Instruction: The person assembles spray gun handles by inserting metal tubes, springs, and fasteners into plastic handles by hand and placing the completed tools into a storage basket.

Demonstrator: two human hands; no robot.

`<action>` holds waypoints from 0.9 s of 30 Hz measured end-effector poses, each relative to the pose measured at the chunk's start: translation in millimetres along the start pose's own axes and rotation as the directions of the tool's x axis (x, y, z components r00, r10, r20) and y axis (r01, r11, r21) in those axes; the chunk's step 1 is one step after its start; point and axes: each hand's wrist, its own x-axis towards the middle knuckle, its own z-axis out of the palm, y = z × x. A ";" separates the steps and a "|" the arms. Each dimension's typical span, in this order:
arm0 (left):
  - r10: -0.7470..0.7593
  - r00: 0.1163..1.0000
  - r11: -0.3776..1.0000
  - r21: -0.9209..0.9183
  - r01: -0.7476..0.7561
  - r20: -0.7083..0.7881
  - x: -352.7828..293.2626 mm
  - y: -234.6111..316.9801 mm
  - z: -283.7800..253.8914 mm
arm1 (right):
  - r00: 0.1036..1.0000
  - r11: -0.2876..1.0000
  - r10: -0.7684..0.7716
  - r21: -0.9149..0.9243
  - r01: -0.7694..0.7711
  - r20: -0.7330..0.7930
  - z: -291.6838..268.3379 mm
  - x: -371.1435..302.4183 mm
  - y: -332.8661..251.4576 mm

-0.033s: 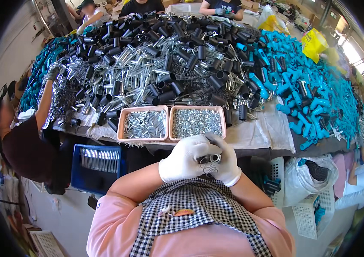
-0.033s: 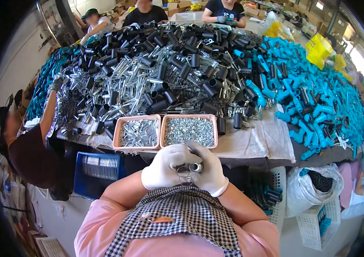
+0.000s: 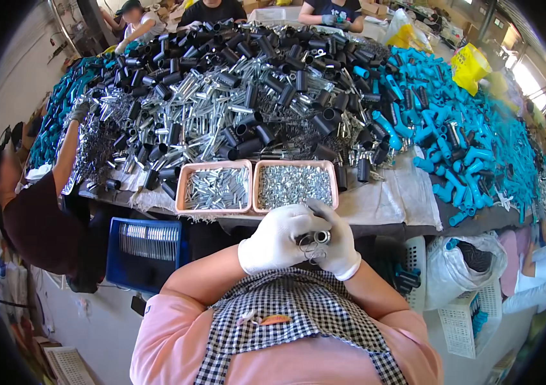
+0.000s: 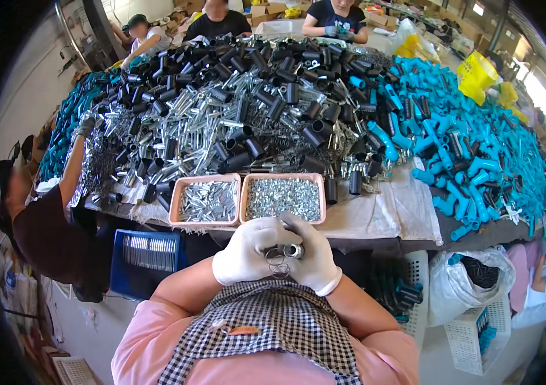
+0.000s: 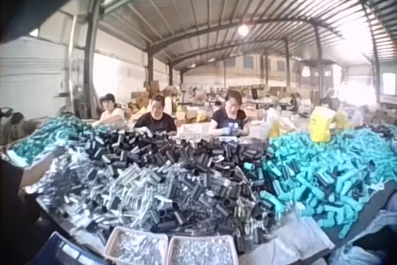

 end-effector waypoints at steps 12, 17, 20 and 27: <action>-0.282 0.948 0.950 -0.094 0.297 0.147 -2.9 -14.4 -4.8 | 0.999 1.000 0.021 -0.017 -0.020 0.040 -1.9 0.2 1.1; -0.549 0.835 0.834 0.101 0.543 0.048 -16.8 -26.9 -18.2 | 0.778 0.195 0.586 0.892 -0.409 0.228 -27.7 18.5 37.4; -0.529 0.848 0.847 0.070 0.526 0.027 -34.3 -39.5 -25.5 | 0.611 0.253 0.791 0.925 -0.284 -0.029 -50.2 37.5 41.9; -0.361 0.933 0.882 0.320 0.347 -0.016 -56.5 -43.2 -49.7 | 0.911 0.935 0.348 -0.004 -0.356 0.222 -58.8 7.6 -8.3</action>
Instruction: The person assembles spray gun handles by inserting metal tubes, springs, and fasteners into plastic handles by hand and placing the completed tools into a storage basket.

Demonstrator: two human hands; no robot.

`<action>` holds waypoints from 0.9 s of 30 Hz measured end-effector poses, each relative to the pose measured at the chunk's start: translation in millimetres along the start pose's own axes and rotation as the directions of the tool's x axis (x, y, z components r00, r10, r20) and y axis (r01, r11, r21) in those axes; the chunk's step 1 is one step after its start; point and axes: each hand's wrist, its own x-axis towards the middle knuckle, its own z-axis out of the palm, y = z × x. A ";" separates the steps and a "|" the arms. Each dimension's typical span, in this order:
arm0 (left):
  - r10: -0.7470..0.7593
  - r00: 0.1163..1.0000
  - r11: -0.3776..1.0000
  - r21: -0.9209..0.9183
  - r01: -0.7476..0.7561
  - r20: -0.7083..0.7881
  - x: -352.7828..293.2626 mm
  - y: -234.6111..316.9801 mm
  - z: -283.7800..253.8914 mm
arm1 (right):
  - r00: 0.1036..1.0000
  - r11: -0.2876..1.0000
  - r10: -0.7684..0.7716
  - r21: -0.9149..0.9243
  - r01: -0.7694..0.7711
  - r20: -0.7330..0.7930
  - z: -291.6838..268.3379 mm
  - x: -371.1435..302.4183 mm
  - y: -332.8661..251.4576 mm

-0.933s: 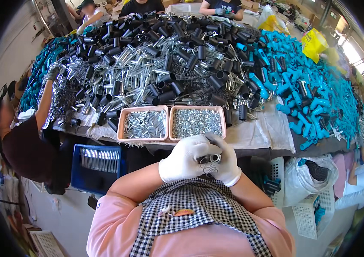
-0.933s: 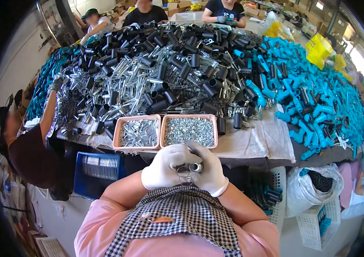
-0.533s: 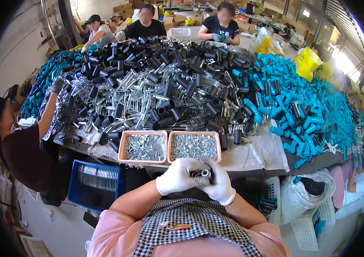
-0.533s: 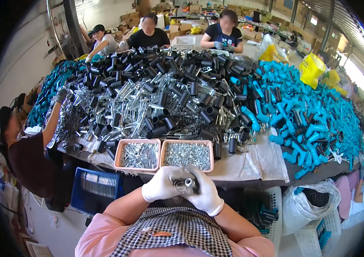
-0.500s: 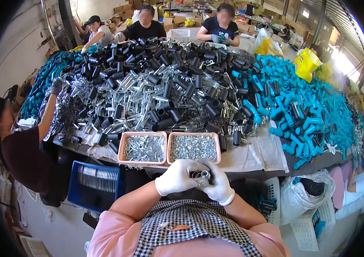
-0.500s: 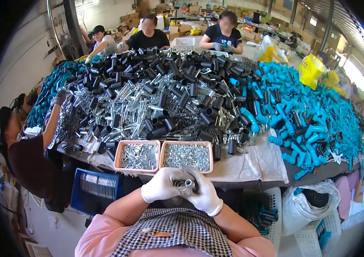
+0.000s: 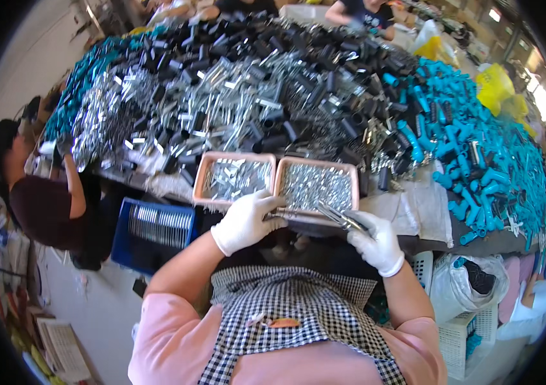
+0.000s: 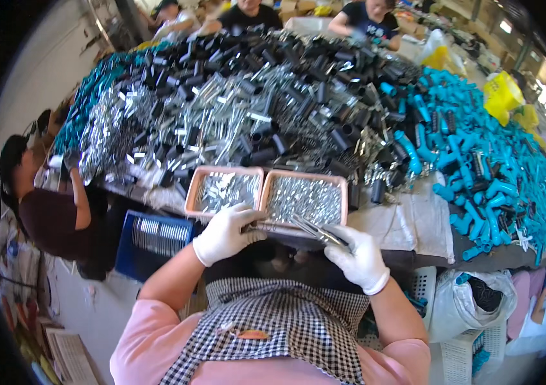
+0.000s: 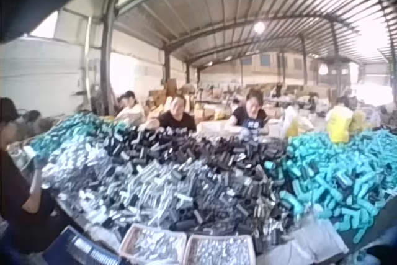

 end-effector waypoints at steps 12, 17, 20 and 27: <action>0.256 0.958 0.950 -0.219 -0.224 0.132 -13.1 14.0 46.2 | 0.865 0.762 -0.462 -0.412 0.500 0.195 49.2 12.4 2.0; 0.185 0.968 0.969 -0.193 -0.152 0.167 -19.3 9.3 46.2 | 0.875 0.714 -0.436 -0.512 0.478 0.208 70.4 26.3 9.7; 0.064 0.959 0.914 -0.401 0.055 0.276 -26.3 -4.3 45.6 | 0.844 0.617 -0.407 -0.576 0.536 0.350 73.2 31.4 -3.1; 0.046 0.967 0.794 -0.597 0.117 0.252 -57.0 -27.9 53.5 | 0.759 0.523 -0.427 -0.550 0.651 0.492 99.1 39.8 0.1</action>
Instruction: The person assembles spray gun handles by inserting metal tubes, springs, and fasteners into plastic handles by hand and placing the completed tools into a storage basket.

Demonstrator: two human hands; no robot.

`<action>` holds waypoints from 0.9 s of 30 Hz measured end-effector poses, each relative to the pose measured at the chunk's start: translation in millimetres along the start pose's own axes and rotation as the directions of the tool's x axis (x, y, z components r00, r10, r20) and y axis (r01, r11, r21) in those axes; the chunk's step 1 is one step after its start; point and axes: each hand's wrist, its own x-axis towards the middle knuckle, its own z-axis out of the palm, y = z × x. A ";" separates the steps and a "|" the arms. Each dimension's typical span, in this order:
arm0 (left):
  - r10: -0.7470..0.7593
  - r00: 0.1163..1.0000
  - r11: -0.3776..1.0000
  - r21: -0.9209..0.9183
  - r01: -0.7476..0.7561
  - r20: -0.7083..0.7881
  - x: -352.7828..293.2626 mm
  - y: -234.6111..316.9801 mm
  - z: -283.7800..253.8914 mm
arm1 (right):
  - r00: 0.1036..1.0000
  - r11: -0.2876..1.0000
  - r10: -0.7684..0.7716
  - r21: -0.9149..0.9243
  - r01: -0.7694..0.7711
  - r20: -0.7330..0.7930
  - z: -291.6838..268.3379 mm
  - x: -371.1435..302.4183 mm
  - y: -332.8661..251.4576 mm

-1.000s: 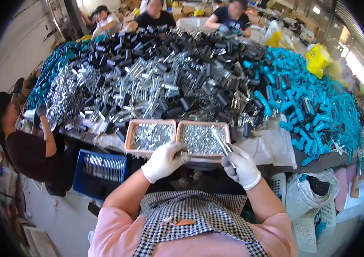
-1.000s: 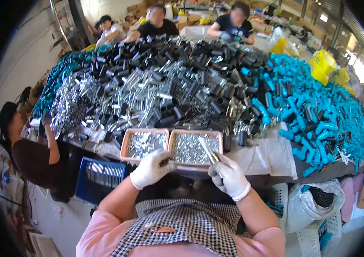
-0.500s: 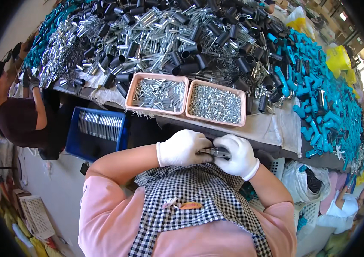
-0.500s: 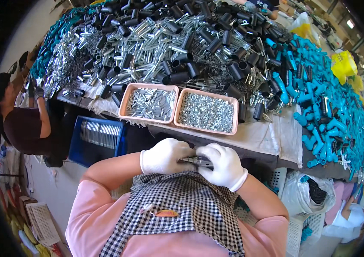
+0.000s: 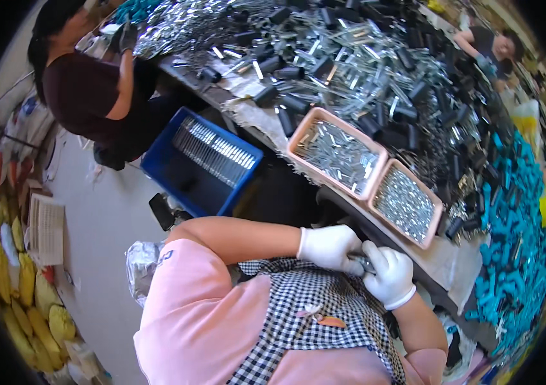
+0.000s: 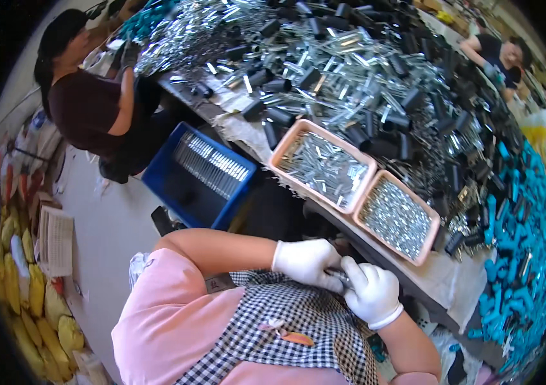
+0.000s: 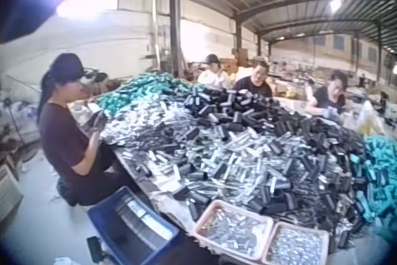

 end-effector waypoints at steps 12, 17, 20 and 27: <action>-0.002 0.811 0.991 0.109 0.082 -0.586 -53.8 -46.4 -53.1 | 0.983 0.895 0.181 0.411 -0.174 0.023 38.0 36.4 8.6; -0.295 -0.095 0.620 -0.267 0.738 -0.951 -156.2 -193.9 -123.7 | 0.872 0.717 0.481 0.532 -0.450 0.089 36.0 14.8 9.0; -0.351 -0.074 0.302 -0.188 0.935 -0.934 -195.0 -254.0 -158.2 | 0.843 0.663 0.521 0.558 -0.499 0.135 33.9 20.8 9.7; -0.604 0.136 0.188 0.026 0.982 -0.786 -168.8 -308.3 -206.4 | 0.758 0.633 0.646 0.491 -0.598 0.089 31.4 13.9 0.7</action>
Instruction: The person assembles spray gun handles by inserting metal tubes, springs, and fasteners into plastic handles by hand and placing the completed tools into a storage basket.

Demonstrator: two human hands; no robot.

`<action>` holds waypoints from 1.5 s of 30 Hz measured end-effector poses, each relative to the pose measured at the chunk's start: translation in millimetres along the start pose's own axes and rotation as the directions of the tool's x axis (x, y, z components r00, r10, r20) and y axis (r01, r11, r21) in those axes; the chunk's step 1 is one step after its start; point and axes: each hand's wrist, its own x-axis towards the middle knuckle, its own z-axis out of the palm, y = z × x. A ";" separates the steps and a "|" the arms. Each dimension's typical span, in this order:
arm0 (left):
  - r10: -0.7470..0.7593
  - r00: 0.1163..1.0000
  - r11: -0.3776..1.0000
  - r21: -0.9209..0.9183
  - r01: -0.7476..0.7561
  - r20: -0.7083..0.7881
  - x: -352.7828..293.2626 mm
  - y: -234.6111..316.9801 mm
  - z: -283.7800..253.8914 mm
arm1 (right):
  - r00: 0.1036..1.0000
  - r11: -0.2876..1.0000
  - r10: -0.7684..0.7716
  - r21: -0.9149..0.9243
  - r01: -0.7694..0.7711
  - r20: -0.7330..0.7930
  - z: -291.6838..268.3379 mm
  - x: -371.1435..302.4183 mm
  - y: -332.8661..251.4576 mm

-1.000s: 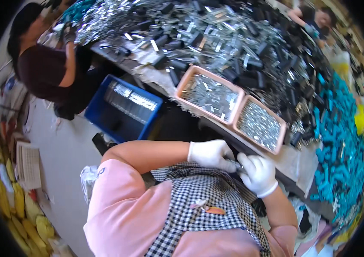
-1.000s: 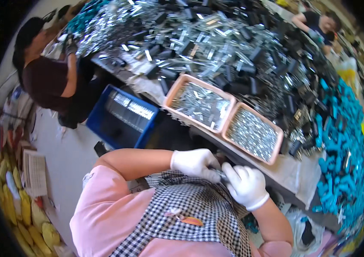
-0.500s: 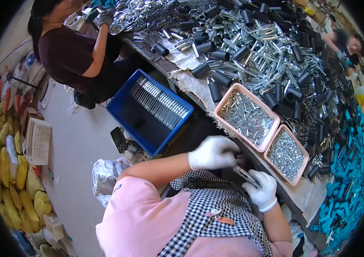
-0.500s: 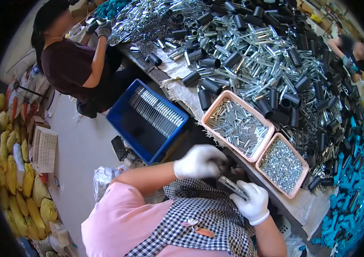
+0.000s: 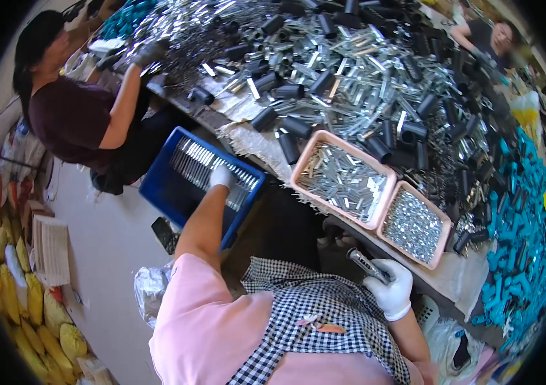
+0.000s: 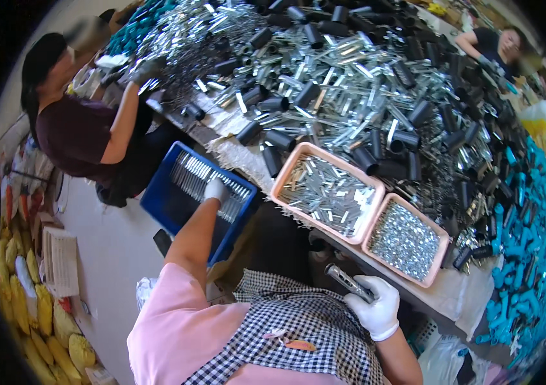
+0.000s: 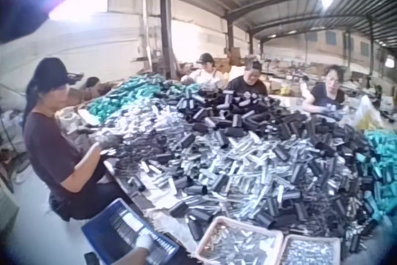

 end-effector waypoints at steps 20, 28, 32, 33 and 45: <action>0.511 0.843 0.325 -0.946 -0.007 0.169 -140.6 55.2 -107.7 | 0.969 0.973 -0.229 -0.039 0.227 -0.090 -23.0 -26.6 20.5; 0.395 0.900 0.097 -0.983 0.156 0.182 -298.7 200.4 -122.0 | 0.936 0.957 -0.291 -0.073 0.282 -0.198 -25.7 -44.4 30.1; 0.427 0.889 0.090 -0.986 0.141 0.166 -340.3 241.0 -106.4 | 0.936 0.972 -0.235 -0.044 0.231 -0.263 -34.1 -58.0 37.9; 0.464 0.867 0.114 -0.983 0.146 0.183 -345.4 245.6 -98.5 | 0.933 0.974 -0.226 -0.036 0.225 -0.281 -35.7 -60.4 39.5; 0.659 0.615 0.300 -0.902 0.311 0.432 -372.4 281.2 -98.1 | 0.922 0.969 -0.200 0.074 0.237 -0.333 -64.4 -76.2 63.4</action>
